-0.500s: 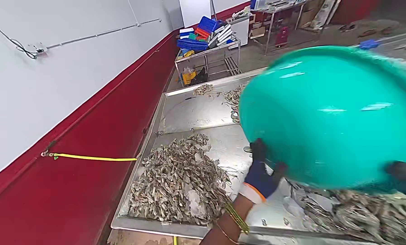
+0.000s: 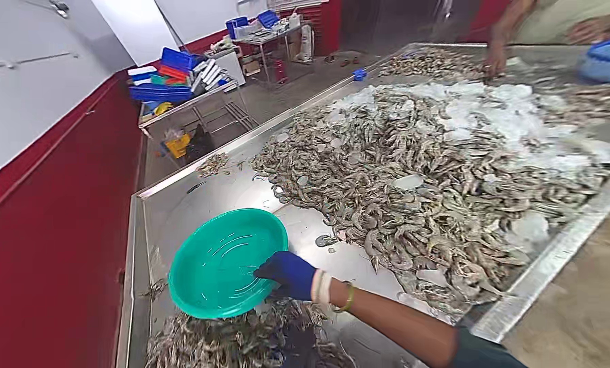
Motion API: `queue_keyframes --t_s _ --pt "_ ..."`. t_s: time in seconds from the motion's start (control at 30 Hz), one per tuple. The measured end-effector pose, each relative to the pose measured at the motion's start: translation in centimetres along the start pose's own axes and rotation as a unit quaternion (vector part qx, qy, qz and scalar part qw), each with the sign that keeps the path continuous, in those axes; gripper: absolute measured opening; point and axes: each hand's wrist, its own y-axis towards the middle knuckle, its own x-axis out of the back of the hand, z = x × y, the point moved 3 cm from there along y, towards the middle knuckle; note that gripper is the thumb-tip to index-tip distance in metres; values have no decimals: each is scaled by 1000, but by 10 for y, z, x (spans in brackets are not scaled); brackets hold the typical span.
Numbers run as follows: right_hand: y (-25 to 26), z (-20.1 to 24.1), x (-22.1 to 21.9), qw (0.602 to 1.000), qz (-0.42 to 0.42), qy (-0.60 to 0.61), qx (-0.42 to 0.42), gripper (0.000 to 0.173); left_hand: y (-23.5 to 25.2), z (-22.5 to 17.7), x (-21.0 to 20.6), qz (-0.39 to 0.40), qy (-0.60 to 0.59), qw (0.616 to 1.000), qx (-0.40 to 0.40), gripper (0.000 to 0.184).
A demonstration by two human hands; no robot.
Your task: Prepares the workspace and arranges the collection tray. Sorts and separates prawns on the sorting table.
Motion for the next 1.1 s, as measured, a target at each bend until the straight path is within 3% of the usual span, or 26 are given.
queue_keyframes --t_s 0.07,0.13,0.2,0.27,0.3,0.33,0.37,0.4,0.47,0.57,0.6,0.67,0.7,0.73,0.8,0.87,0.93,1.0,1.1 --pt "-34 -37 35 993 -55 23 -99 43 8 -3 3 7 -59 996 -69 42" --pt "-56 -90 58 964 4 -28 -265 33 15 -25 12 -85 -109 979 -147 36" --pt "-62 -139 46 933 67 -70 -345 33 25 -58 42 -254 42 942 -213 32" --pt "-67 -156 16 933 60 -62 -349 34 46 -85 79 -349 274 884 -144 67" --pt "-71 -153 1 934 48 -50 -352 34 59 -95 96 -314 350 882 -24 83" --pt "-76 -144 -11 932 37 -34 -358 34 74 -101 106 -258 403 872 107 84" --pt "-84 -131 -20 931 38 -26 -362 33 89 -104 108 -207 432 857 191 71" --pt "-95 -118 -32 930 43 -26 -363 31 101 -105 101 -163 424 863 223 55" --pt "-119 -92 -46 922 61 -14 -382 29 110 -116 68 -112 412 877 220 51" --pt "-159 -75 -54 899 78 16 -431 30 107 -134 15 -116 411 890 162 54" --pt "-172 -72 -54 896 94 26 -433 31 102 -136 2 -145 416 893 96 55" --pt "-195 -64 -46 899 113 65 -418 35 90 -135 -24 -240 356 887 -172 53" --pt "-204 -57 -43 903 112 82 -407 34 82 -136 -42 -242 309 882 -262 51" --pt "-214 -47 -43 903 103 97 -406 31 73 -134 -64 -193 245 910 -275 48" --pt "-230 -32 -45 882 78 122 -449 35 64 -121 -105 -34 64 982 -176 50" --pt "-237 -32 -48 870 54 110 -478 44 65 -112 -128 9 -45 994 -95 51" --pt "-238 -35 -52 881 39 71 -466 47 64 -111 -132 -3 -9 999 -40 50" --pt "-237 -37 -59 904 32 11 -425 40 60 -114 -131 -17 123 992 31 45" --pt "-235 -33 -58 916 34 -36 -399 28 59 -126 -127 47 257 957 128 45"
